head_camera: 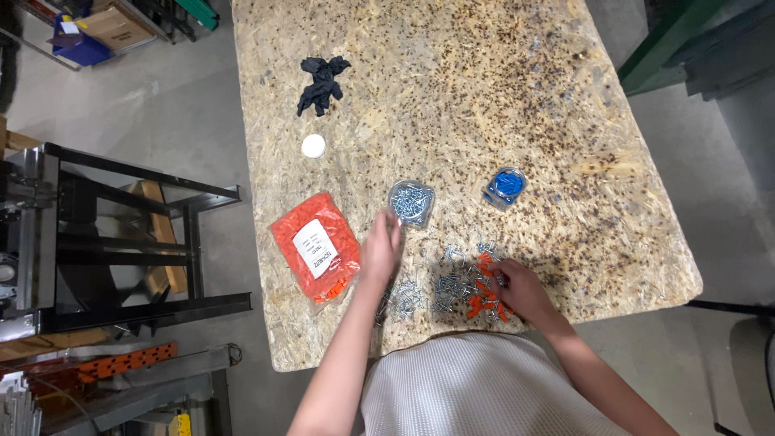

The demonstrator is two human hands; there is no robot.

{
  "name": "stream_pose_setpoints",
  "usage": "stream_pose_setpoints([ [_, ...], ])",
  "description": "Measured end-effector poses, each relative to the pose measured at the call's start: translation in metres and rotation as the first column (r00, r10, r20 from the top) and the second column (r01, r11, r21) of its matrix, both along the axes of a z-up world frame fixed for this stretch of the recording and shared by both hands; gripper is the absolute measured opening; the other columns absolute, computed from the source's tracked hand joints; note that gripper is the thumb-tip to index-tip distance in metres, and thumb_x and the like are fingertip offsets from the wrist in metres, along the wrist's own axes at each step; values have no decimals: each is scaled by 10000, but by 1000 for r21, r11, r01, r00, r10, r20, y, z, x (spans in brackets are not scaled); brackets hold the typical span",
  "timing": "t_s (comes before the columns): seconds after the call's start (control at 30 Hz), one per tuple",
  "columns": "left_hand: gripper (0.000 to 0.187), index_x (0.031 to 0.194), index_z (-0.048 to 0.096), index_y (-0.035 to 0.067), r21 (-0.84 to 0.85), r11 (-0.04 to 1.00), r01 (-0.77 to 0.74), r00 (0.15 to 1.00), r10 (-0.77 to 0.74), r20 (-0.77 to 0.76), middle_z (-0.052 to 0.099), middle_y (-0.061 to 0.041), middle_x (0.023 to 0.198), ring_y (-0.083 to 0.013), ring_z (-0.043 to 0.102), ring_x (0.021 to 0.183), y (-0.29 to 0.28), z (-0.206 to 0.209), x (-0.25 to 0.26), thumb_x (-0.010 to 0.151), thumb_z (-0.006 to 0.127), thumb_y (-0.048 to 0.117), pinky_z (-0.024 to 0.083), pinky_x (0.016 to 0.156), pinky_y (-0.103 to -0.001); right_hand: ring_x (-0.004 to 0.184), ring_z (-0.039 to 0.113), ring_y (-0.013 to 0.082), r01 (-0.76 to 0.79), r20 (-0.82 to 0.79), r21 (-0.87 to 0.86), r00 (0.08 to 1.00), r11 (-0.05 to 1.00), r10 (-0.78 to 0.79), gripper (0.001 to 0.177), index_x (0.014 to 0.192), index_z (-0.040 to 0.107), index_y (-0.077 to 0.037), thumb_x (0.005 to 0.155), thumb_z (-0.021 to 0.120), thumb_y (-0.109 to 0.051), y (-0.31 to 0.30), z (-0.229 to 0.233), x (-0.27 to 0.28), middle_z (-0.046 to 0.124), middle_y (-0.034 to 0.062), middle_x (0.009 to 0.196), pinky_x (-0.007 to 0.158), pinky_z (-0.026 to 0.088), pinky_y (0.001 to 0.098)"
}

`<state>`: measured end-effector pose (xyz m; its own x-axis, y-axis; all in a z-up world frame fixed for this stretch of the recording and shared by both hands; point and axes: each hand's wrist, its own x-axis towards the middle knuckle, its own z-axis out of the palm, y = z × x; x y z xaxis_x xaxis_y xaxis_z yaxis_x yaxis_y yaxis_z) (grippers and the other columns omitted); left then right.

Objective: The person sorts mixed fasteners on a workbench, separating orange plastic caps from metal screws and placing them into separate clear containers. The person repeatedly picks up handfuls of mixed items, separates them by type, and deposits them into the appropriate containers.

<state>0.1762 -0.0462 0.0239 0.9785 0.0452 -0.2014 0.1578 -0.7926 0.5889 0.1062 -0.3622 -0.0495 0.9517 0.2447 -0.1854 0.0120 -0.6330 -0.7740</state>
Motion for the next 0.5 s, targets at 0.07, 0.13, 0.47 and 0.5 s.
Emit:
stream_pose_setpoints([
  [0.07,206,1214,446,180,17,1000,-9,999,8,37,670,-162,1157,-464,682,1041,10,-10,23,1061,491,310,557,894,-617,876,733,325,-5,32,2,999,1000,5,272,1145,747,-143,875,715,-155,2,5,1,740,96,922,726,586,422],
  [0.13,167,1168,449,220,29,999,-13,997,11,75,674,-88,1158,-419,685,1059,14,-17,39,1045,524,304,562,881,-591,861,733,333,-5,65,1,998,1000,5,265,1120,751,-143,857,731,-167,0,0,3,744,96,898,747,582,441],
  [0.47,212,1160,550,294,11,982,-190,973,186,135,614,35,1176,-304,695,1061,17,-40,-15,993,620,405,608,865,-531,769,727,272,-5,16,27,1000,1000,5,310,1143,762,-216,849,700,-138,23,9,9,757,64,817,749,573,398],
  [0.5,238,1174,575,300,56,967,-248,967,244,71,618,34,1216,-298,692,1083,23,-40,-33,972,638,409,606,871,-517,763,738,321,-30,-19,37,999,999,31,347,1158,762,-222,866,639,-82,36,30,8,755,98,779,753,577,427],
])
